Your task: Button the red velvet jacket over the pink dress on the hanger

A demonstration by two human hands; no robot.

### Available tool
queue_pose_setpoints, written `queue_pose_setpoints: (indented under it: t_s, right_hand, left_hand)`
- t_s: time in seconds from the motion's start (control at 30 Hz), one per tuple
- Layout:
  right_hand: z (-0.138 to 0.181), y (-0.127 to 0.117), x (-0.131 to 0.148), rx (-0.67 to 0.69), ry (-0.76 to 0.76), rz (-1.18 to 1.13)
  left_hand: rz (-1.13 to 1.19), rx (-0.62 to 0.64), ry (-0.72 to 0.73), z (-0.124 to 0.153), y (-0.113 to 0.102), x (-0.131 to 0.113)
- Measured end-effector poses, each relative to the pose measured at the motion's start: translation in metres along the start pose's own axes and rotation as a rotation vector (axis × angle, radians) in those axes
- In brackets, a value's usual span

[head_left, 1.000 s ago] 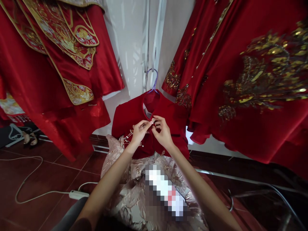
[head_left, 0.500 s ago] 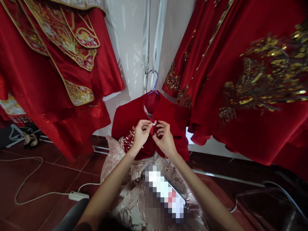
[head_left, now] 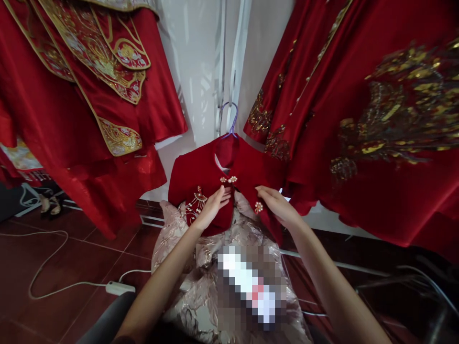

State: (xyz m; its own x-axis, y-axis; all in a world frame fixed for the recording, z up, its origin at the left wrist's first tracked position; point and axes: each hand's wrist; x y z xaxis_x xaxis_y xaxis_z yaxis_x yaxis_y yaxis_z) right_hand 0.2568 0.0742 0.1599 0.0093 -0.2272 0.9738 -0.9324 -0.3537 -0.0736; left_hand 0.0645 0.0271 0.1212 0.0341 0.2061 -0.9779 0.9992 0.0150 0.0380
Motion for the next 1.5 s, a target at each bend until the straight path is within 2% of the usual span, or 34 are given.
queue_pose_setpoints:
  t_s: [0.1, 0.2, 0.27, 0.33, 0.43, 0.47, 0.5, 0.53, 0.67, 0.83, 0.97, 1.13, 1.2, 1.27, 1.3, 1.5]
  right_hand:
    - [0.01, 0.017, 0.009, 0.106, -0.025, -0.122]
    - [0.022, 0.033, 0.008, 0.287, -0.095, -0.076]
    - [0.027, 0.038, 0.005, 0.285, -0.169, 0.041]
    - [0.029, 0.039, 0.003, 0.213, -0.234, 0.154]
    - [0.03, 0.041, 0.006, 0.161, -0.256, 0.207]
    - [0.03, 0.043, 0.009, 0.169, -0.243, 0.201]
    - [0.03, 0.046, 0.012, 0.187, -0.224, 0.189]
    - [0.03, 0.049, 0.015, 0.213, -0.204, 0.17]
    - [0.025, 0.069, 0.018, 0.28, -0.182, 0.093]
    - [0.013, 0.096, -0.006, 0.144, -0.227, 0.116]
    - [0.004, 0.111, -0.027, 0.116, -0.211, 0.031]
    - [-0.006, 0.113, -0.037, 0.04, -0.228, 0.046]
    - [-0.009, 0.111, -0.036, 0.019, -0.245, 0.05]
    - [-0.012, 0.109, -0.031, 0.017, -0.266, 0.042]
    - [-0.013, 0.108, -0.028, 0.02, -0.276, 0.04]
    - [-0.031, 0.119, -0.021, -0.009, -0.27, 0.022]
  left_hand:
    - [-0.009, 0.11, -0.022, 0.014, 0.0, 0.004]
    - [-0.206, 0.063, 0.045, 0.02, -0.007, 0.005]
    - [-0.394, 0.029, 0.109, 0.02, -0.019, 0.002]
    - [-0.542, -0.093, 0.156, 0.016, -0.034, -0.003]
    - [-0.621, -0.489, 0.202, 0.011, -0.055, -0.011]
    - [-0.622, -0.586, 0.208, 0.01, -0.059, -0.012]
    - [-0.621, -0.621, 0.213, 0.01, -0.061, -0.013]
    - [-0.62, -0.594, 0.221, 0.01, -0.062, -0.012]
    - [-0.531, -0.349, 0.215, 0.021, -0.056, -0.002]
    - [-0.276, -0.303, 0.102, 0.037, -0.062, 0.014]
    - [-0.225, -0.236, 0.086, 0.038, -0.067, 0.023]
    - [-0.474, -0.31, 0.132, 0.025, -0.072, 0.026]
    - [-0.557, -0.443, 0.178, 0.017, -0.077, 0.025]
    - [-0.56, -0.592, 0.197, 0.008, -0.083, 0.024]
    - [-0.538, -0.625, 0.186, 0.004, -0.086, 0.024]
    - [-0.451, -0.598, 0.133, -0.009, -0.087, 0.03]
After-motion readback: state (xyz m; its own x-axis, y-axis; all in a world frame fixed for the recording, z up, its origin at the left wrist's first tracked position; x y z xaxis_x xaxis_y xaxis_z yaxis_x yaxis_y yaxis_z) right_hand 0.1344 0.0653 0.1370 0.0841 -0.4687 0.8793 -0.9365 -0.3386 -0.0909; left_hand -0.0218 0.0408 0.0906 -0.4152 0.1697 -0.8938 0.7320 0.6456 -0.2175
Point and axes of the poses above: each hand's wrist, its own z-axis away from the middle knuckle, its own y-axis out of the palm, x = y × z, and after that the axes turned 15 degrees about -z, right-handed
